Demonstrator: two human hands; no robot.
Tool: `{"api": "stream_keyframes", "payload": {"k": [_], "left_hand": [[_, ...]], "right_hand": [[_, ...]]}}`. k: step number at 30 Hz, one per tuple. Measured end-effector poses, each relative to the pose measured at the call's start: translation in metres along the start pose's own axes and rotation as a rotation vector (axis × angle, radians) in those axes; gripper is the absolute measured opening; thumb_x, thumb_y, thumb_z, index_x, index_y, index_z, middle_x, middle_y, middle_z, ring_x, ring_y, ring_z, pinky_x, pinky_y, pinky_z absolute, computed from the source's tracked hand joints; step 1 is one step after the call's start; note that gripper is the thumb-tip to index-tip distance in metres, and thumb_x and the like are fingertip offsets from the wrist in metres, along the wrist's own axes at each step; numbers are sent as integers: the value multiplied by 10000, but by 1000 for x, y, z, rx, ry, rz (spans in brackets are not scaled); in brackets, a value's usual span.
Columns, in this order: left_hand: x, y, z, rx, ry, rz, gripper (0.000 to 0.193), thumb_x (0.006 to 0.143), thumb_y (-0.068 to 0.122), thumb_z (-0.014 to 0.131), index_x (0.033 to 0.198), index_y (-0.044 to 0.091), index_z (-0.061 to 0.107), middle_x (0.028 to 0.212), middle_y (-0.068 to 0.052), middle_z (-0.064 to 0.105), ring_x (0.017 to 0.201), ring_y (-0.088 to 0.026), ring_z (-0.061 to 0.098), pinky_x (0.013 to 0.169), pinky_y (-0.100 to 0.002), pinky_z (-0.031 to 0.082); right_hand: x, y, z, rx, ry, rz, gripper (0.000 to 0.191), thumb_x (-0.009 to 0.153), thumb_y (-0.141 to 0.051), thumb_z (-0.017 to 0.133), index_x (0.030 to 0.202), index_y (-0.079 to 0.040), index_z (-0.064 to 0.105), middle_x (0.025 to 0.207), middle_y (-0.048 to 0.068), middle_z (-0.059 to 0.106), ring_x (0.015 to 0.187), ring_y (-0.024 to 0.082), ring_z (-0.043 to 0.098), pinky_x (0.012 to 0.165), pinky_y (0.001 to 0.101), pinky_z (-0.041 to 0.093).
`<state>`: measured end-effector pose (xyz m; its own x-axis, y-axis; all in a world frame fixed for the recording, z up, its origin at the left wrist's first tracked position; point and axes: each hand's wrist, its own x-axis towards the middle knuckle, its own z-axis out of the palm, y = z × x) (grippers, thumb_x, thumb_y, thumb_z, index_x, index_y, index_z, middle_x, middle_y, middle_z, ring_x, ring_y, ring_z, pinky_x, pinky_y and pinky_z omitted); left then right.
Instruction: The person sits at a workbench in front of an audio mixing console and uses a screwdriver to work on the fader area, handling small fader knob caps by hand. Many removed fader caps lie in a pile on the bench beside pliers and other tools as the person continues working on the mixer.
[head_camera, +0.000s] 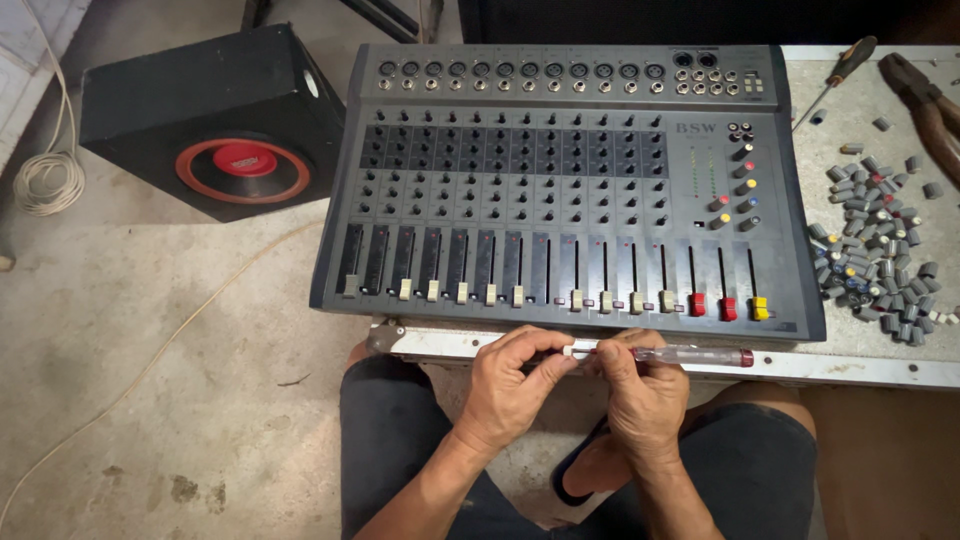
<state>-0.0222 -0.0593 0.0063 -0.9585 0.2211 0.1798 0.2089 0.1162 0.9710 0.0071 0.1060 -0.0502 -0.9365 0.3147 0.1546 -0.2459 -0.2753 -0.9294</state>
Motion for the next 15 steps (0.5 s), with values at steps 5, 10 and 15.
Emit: {"api": "stream_keyframes", "payload": {"k": [5,10,15], "left_hand": [[0,2,0,8,20,22,149,896,108,777,1008,17,738,903,-64,742,803,-143,706,725,-268,560],[0,1,1,-8,22,46,132,906,102,773,997,14,735,906,-66,745,814,-148,708,731,-272,564],[-1,1,1,10,23,32,132,910,104,767,1003,17,737,901,-65,747,807,-146,708,731,-273,563]], "right_hand": [[-1,1,-3,-35,-20,-1,133,1001,-67,687,901,-11,620,869,111,668,786,164,632,752,303,533],[0,2,-11,26,-58,69,100,937,-9,695,1032,17,673,1018,90,670,896,153,637,822,285,527],[-1,4,-15,-47,-44,92,110,931,-2,708,1035,26,689,1030,82,694,919,142,639,842,274,526]]}}
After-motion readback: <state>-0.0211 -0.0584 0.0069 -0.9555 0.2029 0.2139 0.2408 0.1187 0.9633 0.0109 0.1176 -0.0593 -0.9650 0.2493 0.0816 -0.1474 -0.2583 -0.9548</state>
